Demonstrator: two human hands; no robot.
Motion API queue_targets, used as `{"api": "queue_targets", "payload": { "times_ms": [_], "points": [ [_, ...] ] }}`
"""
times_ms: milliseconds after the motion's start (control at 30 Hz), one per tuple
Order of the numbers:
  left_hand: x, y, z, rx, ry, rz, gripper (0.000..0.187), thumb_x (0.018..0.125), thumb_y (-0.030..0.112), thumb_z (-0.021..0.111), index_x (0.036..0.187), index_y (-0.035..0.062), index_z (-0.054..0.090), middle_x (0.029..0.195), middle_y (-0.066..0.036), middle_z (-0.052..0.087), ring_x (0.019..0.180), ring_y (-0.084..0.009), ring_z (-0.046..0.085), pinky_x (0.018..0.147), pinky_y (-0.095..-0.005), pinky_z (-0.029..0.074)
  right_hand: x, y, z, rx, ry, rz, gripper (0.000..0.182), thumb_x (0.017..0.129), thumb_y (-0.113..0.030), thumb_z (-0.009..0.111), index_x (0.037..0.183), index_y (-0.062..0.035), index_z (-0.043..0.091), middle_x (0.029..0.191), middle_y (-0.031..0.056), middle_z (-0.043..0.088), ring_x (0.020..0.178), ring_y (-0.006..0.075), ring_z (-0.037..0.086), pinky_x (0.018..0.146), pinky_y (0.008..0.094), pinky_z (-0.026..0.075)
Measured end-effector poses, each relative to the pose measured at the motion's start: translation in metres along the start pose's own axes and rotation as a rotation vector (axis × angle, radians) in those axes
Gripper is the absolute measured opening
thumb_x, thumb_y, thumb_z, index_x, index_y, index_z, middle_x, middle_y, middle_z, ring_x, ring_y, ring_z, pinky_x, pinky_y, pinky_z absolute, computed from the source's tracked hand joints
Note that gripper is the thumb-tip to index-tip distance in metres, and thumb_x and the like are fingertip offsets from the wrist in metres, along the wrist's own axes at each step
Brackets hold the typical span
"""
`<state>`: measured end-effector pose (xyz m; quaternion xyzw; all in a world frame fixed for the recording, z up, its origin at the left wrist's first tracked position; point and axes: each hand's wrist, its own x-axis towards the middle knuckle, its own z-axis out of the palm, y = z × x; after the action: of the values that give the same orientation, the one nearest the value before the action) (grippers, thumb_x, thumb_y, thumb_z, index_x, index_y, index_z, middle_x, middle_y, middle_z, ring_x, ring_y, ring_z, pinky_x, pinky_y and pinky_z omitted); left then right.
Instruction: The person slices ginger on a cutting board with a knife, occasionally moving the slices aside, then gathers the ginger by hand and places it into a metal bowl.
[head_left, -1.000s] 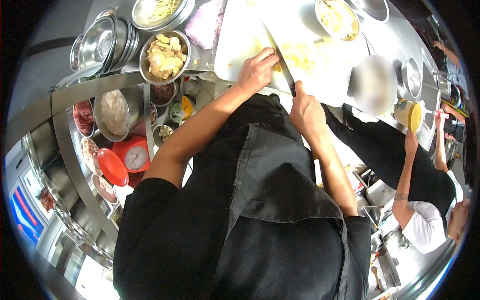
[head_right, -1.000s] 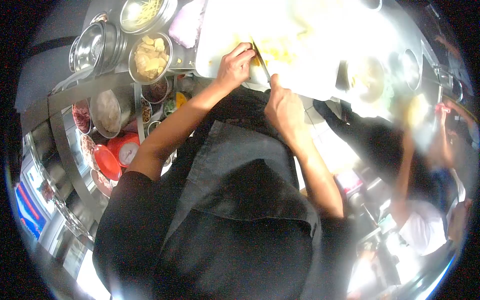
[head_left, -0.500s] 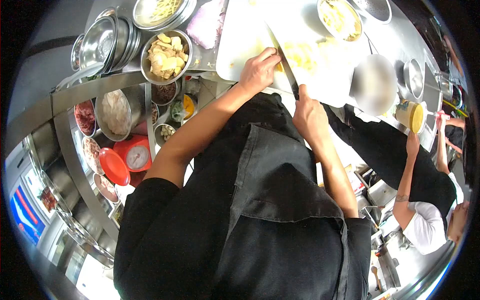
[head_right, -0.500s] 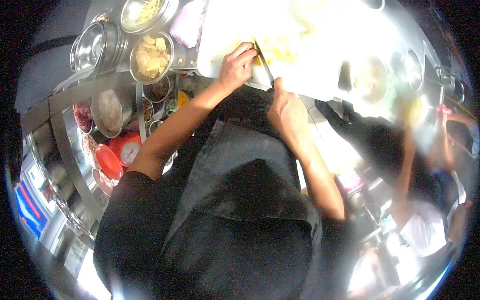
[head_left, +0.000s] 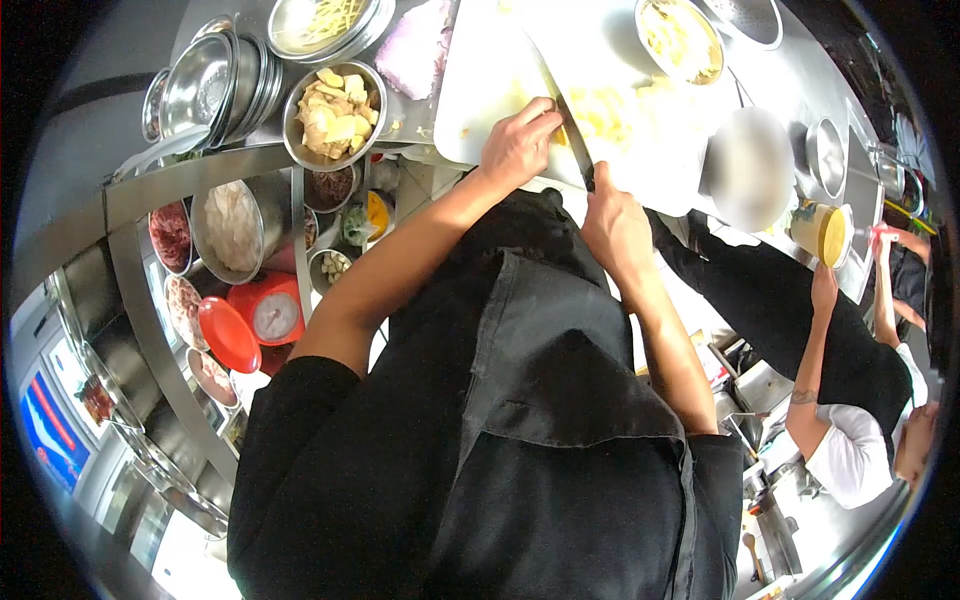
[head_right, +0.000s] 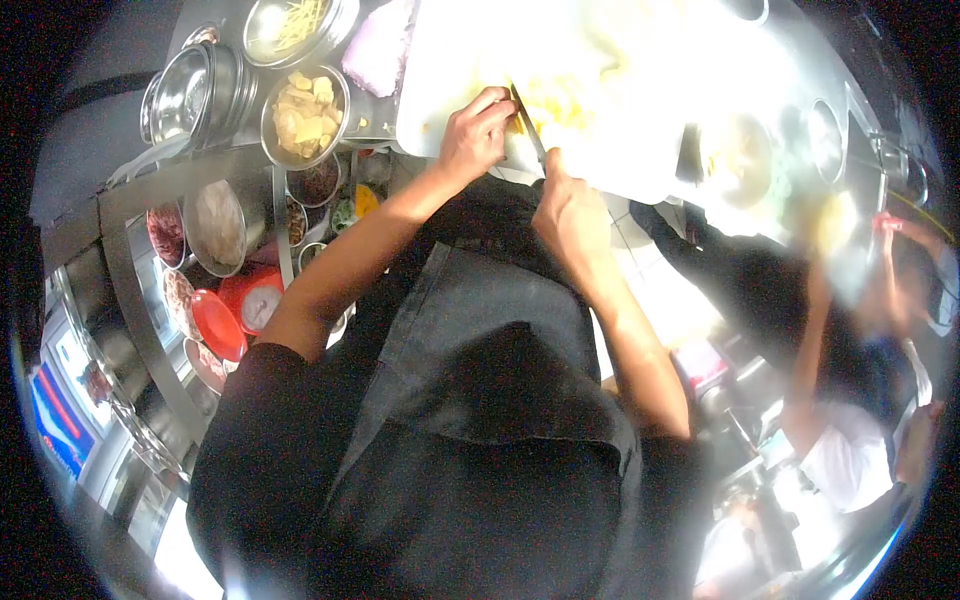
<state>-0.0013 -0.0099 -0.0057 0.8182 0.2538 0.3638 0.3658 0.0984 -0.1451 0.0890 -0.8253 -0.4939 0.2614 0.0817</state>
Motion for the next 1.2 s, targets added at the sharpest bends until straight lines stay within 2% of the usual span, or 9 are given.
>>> {"api": "queue_targets", "payload": {
  "times_ms": [100, 333, 400, 600, 633, 833, 1067, 1133, 1200],
  "points": [
    [0.001, -0.001, 0.002, 0.014, -0.001, 0.025, 0.016, 0.079, -0.004, 0.061, 0.093, 0.0022, 0.064, 0.100, -0.010, 0.061, 0.078, -0.0328, 0.065, 0.065, -0.0408, 0.053, -0.009, 0.000, -0.004, 0.000, 0.057, -0.044, 0.021, 0.081, 0.001, 0.048, 0.101, 0.0003, 0.046, 0.064, 0.0280, 0.061, 0.065, 0.0451, 0.064, 0.061, 0.0546, 0.050],
    [0.001, -0.002, 0.002, -0.038, -0.001, 0.024, 0.016, 0.078, -0.004, 0.061, 0.092, 0.0014, 0.064, 0.098, -0.011, 0.062, 0.077, -0.0332, 0.064, 0.064, -0.0409, 0.053, 0.020, 0.006, 0.023, 0.038, 0.079, -0.056, 0.030, 0.080, 0.001, 0.050, 0.110, 0.0035, 0.046, 0.066, 0.0293, 0.061, 0.066, 0.0459, 0.064, 0.060, 0.0552, 0.050],
    [0.001, -0.004, 0.001, -0.040, -0.005, 0.027, 0.016, 0.079, -0.004, 0.060, 0.093, 0.0013, 0.064, 0.097, -0.011, 0.062, 0.077, -0.0333, 0.064, 0.064, -0.0410, 0.053, 0.029, 0.006, 0.028, 0.061, 0.077, -0.059, 0.027, 0.085, -0.003, 0.052, 0.109, 0.0009, 0.041, 0.069, 0.0311, 0.061, 0.070, 0.0488, 0.062, 0.063, 0.0563, 0.048],
    [0.000, -0.002, -0.001, 0.005, 0.013, 0.039, 0.018, 0.078, -0.006, 0.058, 0.093, 0.0011, 0.064, 0.098, -0.011, 0.062, 0.079, -0.0335, 0.065, 0.066, -0.0406, 0.053, 0.011, -0.003, -0.003, 0.020, 0.005, -0.003, 0.025, 0.087, -0.004, 0.052, 0.109, 0.0008, 0.041, 0.069, 0.0308, 0.061, 0.071, 0.0484, 0.063, 0.066, 0.0565, 0.048],
    [0.000, -0.003, 0.000, 0.027, 0.021, 0.059, 0.019, 0.077, -0.007, 0.057, 0.093, 0.0012, 0.064, 0.099, -0.011, 0.062, 0.079, -0.0333, 0.065, 0.066, -0.0405, 0.054, 0.008, 0.000, -0.005, 0.000, 0.034, -0.060, 0.023, 0.082, -0.001, 0.050, 0.104, 0.0001, 0.043, 0.066, 0.0288, 0.061, 0.067, 0.0454, 0.065, 0.060, 0.0549, 0.050],
    [0.000, -0.004, 0.000, 0.027, 0.020, 0.072, 0.020, 0.076, -0.007, 0.057, 0.092, 0.0013, 0.065, 0.101, -0.011, 0.063, 0.081, -0.0328, 0.065, 0.067, -0.0396, 0.055, -0.001, 0.002, -0.002, 0.037, 0.001, -0.025, 0.024, 0.086, -0.004, 0.054, 0.107, 0.0007, 0.042, 0.068, 0.0309, 0.060, 0.071, 0.0489, 0.062, 0.065, 0.0569, 0.048],
    [0.000, -0.007, 0.002, 0.002, 0.015, 0.053, 0.018, 0.076, -0.007, 0.058, 0.091, 0.0009, 0.065, 0.099, -0.011, 0.063, 0.080, -0.0323, 0.066, 0.067, -0.0389, 0.055, 0.024, 0.009, 0.028, 0.078, 0.035, -0.030, 0.025, 0.085, -0.003, 0.052, 0.108, 0.0013, 0.042, 0.067, 0.0310, 0.060, 0.070, 0.0494, 0.062, 0.064, 0.0566, 0.048],
    [-0.001, -0.007, 0.004, -0.013, 0.023, 0.046, 0.016, 0.077, -0.005, 0.060, 0.091, 0.0009, 0.065, 0.098, -0.011, 0.063, 0.079, -0.0320, 0.065, 0.066, -0.0387, 0.054, 0.031, 0.009, 0.034, 0.090, 0.123, -0.113, 0.030, 0.079, 0.002, 0.048, 0.109, 0.0034, 0.045, 0.066, 0.0299, 0.061, 0.065, 0.0469, 0.063, 0.060, 0.0555, 0.049],
    [-0.001, -0.008, 0.003, -0.014, 0.024, 0.061, 0.015, 0.078, -0.005, 0.060, 0.090, 0.0010, 0.065, 0.097, -0.011, 0.063, 0.079, -0.0319, 0.065, 0.066, -0.0387, 0.054, 0.033, 0.008, 0.031, 0.082, 0.112, -0.090, 0.029, 0.079, 0.001, 0.048, 0.107, 0.0024, 0.045, 0.067, 0.0303, 0.061, 0.067, 0.0474, 0.063, 0.060, 0.0557, 0.049]
  ]
}}
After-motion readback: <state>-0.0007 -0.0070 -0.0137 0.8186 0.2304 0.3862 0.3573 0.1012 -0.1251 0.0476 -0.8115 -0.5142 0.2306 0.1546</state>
